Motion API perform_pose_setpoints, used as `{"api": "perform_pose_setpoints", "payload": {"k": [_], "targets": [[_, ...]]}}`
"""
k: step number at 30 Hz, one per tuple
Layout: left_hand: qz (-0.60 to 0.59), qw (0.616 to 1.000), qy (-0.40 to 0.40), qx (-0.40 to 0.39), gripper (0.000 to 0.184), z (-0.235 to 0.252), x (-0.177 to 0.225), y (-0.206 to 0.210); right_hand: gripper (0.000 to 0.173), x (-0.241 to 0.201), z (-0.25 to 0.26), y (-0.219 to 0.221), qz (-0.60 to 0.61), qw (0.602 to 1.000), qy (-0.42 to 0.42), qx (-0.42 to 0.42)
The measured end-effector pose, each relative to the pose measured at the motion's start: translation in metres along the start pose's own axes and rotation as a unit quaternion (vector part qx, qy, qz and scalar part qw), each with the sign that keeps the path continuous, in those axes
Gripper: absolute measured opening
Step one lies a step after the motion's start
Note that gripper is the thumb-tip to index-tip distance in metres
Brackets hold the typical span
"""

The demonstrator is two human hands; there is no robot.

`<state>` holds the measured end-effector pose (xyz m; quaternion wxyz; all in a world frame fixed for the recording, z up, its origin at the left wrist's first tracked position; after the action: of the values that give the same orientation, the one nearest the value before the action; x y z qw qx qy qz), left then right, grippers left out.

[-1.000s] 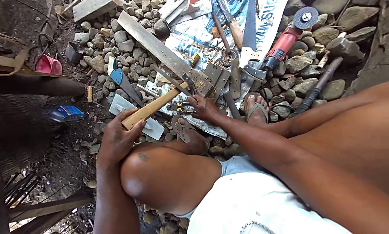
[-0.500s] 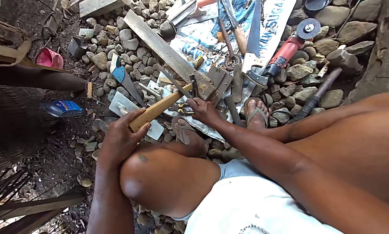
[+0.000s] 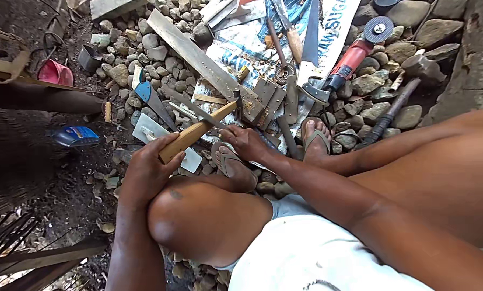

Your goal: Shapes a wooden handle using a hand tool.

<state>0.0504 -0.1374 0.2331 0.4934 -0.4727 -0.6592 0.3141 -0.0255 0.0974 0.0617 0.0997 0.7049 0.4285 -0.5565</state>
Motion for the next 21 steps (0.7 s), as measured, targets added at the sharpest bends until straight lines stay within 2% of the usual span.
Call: {"api": "perform_pose_setpoints", "payload": {"k": [3, 7, 8, 13, 14, 17, 18, 19, 21], "targets": [[0.0, 1.0, -0.006, -0.001, 0.048, 0.001, -0.003, 0.0, 0.065, 0.02, 0.01, -0.005, 0.007, 0.998, 0.059, -0.007], [-0.012, 1.0, -0.016, -0.004, 0.048, 0.0, -0.003, 0.001, 0.055, -0.005, -0.009, 0.01, -0.02, 0.998, -0.042, 0.039], [-0.013, 1.0, -0.019, -0.003, 0.048, 0.0, -0.003, 0.001, 0.056, -0.005, -0.006, 0.01, -0.019, 0.998, -0.046, 0.035], [-0.04, 0.998, -0.045, -0.013, 0.048, 0.0, -0.008, 0.002, 0.065, 0.04, 0.02, -0.006, 0.011, 0.994, 0.109, 0.001], [-0.048, 0.997, -0.05, -0.017, 0.048, 0.0, -0.009, 0.002, 0.064, 0.038, 0.018, -0.007, 0.011, 0.994, 0.105, -0.001], [-0.071, 0.996, -0.059, -0.015, 0.047, 0.0, -0.009, 0.003, 0.055, 0.009, 0.001, 0.006, 0.004, 0.999, -0.023, 0.031], [-0.076, 0.995, -0.061, -0.014, 0.047, 0.0, -0.009, 0.003, 0.054, 0.005, 0.0, 0.01, 0.0, 0.998, -0.04, 0.039], [-0.08, 0.995, -0.064, -0.014, 0.047, 0.0, -0.009, 0.003, 0.054, 0.007, 0.001, 0.01, 0.005, 0.999, -0.037, 0.039], [-0.086, 0.993, -0.074, -0.016, 0.047, -0.001, -0.01, 0.003, 0.059, 0.027, 0.012, 0.001, 0.028, 0.999, 0.033, 0.019]]}}
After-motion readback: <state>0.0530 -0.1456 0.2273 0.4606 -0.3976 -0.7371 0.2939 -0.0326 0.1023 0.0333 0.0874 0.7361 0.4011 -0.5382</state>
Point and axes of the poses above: each hand's wrist, its own z-axis towards the middle knuckle, its own y-axis out of the palm, x = y × z, the point moved 1 cm from there along z, towards the middle knuckle, and after that the axes turned 5 degrees about -x, right-handed, at the moved point
